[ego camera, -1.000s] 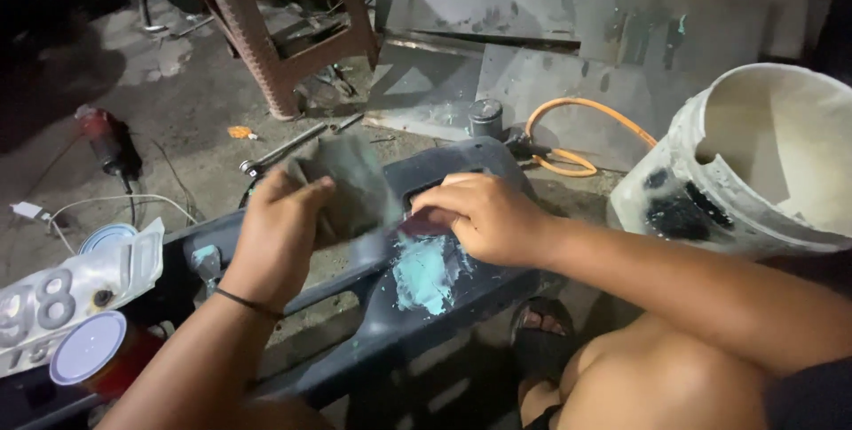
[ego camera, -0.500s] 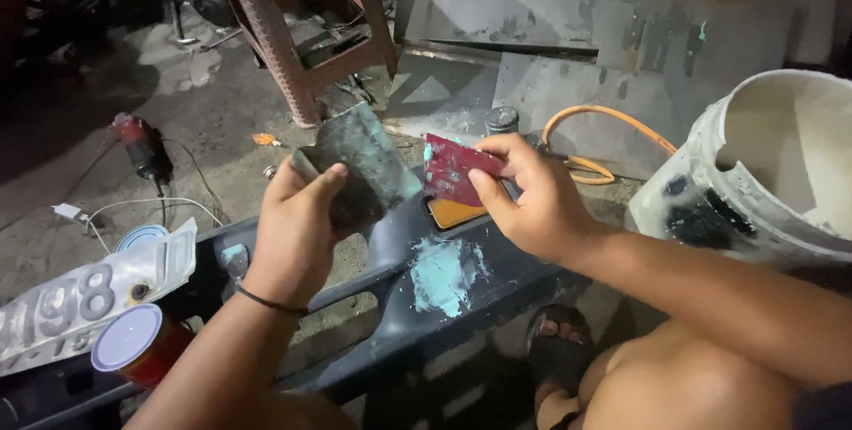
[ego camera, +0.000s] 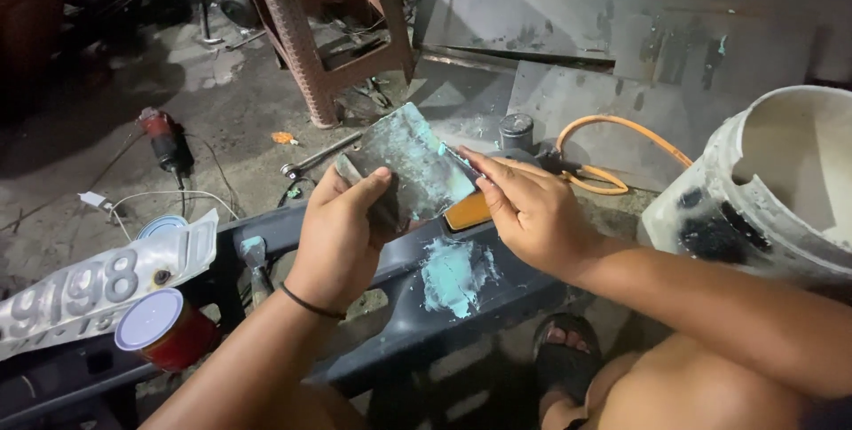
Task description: Applying and smoothing light blue body filler onto a car bumper part using a hand spreader.
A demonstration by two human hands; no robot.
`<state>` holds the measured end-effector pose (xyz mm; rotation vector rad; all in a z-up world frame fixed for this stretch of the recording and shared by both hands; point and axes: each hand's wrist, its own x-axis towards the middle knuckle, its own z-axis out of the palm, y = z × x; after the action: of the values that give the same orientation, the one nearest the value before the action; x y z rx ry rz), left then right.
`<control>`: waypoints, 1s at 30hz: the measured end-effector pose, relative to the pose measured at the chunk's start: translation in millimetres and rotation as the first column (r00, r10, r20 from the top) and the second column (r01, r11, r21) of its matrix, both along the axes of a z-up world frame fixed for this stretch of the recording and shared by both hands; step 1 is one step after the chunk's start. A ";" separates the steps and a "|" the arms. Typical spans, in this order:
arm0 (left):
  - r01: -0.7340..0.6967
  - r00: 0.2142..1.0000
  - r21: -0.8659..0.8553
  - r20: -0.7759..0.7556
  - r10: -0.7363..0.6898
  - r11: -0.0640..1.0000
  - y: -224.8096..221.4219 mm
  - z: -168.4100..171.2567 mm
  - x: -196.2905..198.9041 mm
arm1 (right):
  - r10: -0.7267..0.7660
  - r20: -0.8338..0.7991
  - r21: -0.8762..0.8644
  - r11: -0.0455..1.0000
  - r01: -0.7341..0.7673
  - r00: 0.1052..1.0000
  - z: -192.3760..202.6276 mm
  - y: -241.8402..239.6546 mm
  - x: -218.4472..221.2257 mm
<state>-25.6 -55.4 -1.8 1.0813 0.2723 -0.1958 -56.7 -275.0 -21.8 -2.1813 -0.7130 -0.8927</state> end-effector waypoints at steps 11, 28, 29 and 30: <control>0.098 0.995 -0.089 -0.001 -0.099 0.991 -3.0 31.1 -15.5 | 0.016 0.083 -0.061 0.998 -0.011 0.996 24.2 7.8 -0.6; 0.193 0.979 -0.160 0.093 -0.180 0.968 5.1 26.8 -12.3 | -0.115 -0.046 -0.114 0.987 0.109 0.992 -9.3 -23.3 24.7; 0.183 0.978 -0.120 0.128 -0.167 0.976 8.1 15.7 -6.6 | -0.165 -0.139 -0.111 0.982 0.150 0.976 -14.0 -28.0 26.3; 0.170 0.974 -0.081 0.163 -0.156 0.982 11.4 4.6 -0.8 | -0.212 -0.230 -0.111 0.975 0.191 0.950 -18.9 -32.4 28.0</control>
<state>-26.5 -44.0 2.8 1.0194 0.0327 -0.2671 -28.7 -307.4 -40.8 -2.4219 -0.4227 -0.6879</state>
